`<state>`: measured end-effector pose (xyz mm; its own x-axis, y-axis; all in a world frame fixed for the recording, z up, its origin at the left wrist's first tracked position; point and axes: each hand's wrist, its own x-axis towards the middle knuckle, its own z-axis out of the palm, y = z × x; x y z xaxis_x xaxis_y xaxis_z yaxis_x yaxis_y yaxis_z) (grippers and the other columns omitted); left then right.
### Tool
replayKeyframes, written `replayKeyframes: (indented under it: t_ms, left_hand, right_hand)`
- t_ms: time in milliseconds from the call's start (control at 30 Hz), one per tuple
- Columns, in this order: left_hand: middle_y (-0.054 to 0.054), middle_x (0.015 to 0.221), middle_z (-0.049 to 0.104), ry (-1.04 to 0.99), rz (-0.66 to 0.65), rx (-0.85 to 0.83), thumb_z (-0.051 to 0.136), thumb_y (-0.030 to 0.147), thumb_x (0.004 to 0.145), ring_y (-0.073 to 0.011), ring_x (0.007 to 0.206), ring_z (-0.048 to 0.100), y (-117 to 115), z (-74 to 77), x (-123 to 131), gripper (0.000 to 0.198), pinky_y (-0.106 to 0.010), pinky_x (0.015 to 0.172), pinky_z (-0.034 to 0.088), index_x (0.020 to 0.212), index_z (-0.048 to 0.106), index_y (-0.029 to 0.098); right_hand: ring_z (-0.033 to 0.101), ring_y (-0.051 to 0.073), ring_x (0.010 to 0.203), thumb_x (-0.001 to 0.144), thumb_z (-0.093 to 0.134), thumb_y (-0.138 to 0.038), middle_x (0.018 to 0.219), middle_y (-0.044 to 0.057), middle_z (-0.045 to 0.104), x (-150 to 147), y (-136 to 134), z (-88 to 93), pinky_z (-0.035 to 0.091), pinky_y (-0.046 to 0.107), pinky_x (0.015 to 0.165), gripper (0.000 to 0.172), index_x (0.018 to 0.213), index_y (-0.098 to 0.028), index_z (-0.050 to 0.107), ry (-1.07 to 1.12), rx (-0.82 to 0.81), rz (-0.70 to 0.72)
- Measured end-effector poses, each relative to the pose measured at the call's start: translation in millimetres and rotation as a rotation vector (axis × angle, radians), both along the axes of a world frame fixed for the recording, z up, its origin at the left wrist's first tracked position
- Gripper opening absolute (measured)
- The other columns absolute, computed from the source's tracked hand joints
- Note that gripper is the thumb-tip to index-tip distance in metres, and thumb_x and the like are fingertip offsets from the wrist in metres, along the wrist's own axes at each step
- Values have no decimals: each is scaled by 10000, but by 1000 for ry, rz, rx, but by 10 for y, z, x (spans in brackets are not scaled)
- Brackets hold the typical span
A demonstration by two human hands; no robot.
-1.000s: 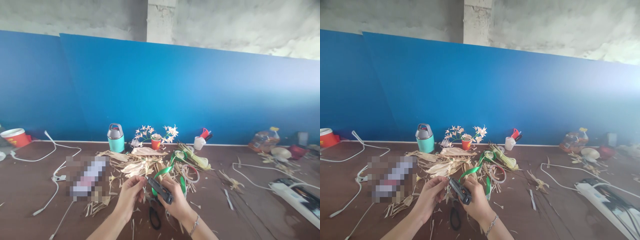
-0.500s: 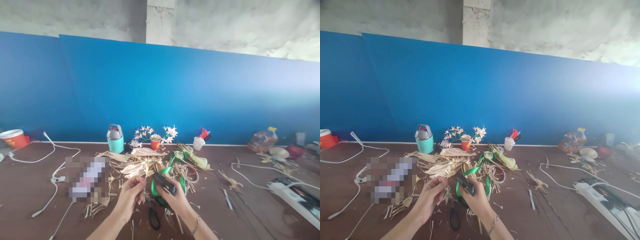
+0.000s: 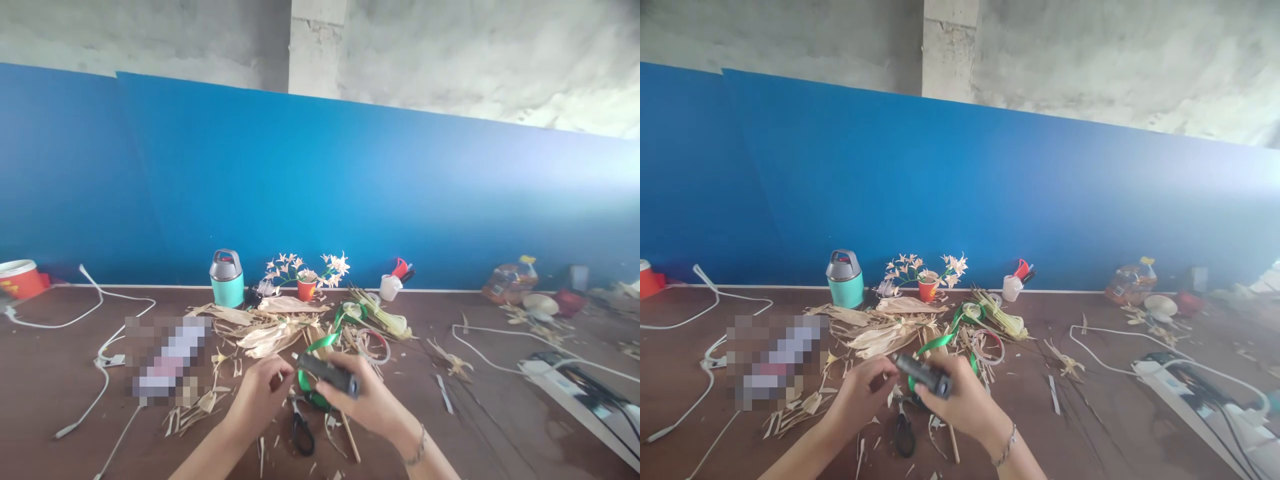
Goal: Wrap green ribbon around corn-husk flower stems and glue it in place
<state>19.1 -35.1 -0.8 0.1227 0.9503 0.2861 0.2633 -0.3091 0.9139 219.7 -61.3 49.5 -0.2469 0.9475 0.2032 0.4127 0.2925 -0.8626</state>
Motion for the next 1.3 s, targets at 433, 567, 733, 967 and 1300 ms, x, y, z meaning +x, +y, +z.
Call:
replayKeyframes:
  t_ms: [433,567,733,967,1300]
  left_hand:
    - [-15,602,600,-59,-112,-56,680,250,653,-130,559,505,14,14,-30,135,-205,518,353,547,632,181]
    - [78,388,394,-456,-13,-350,675,373,681,-62,363,287,51,-5,-61,213,-178,389,220,635,591,183]
    - [104,405,348,-850,-68,-526,733,329,647,-23,365,215,88,31,-126,245,-151,369,172,642,555,161]
    - [95,462,427,-921,-52,-553,781,279,587,-5,377,261,63,60,-78,255,-141,378,221,642,572,144]
    - [95,433,401,-827,-29,-529,759,314,593,-20,380,261,67,60,-67,249,-161,405,238,614,571,152]
  right_hand:
    - [591,147,654,776,460,-222,811,42,652,188,-50,-34,432,237,550,200,939,-194,573,-30,-131,174]
    - [574,172,607,595,590,-114,631,-3,614,246,-223,36,421,262,580,153,717,-206,597,-432,-4,179]
    - [562,237,912,685,455,-118,987,104,592,583,-60,-195,438,344,771,383,1061,-183,483,-574,288,-420]
    - [557,300,978,635,471,-87,986,119,606,1193,111,-456,411,391,781,363,984,-171,521,-831,-4,-577]
    - [525,285,931,708,447,-67,982,116,593,731,91,-249,379,410,745,278,913,-180,596,-802,281,-645]
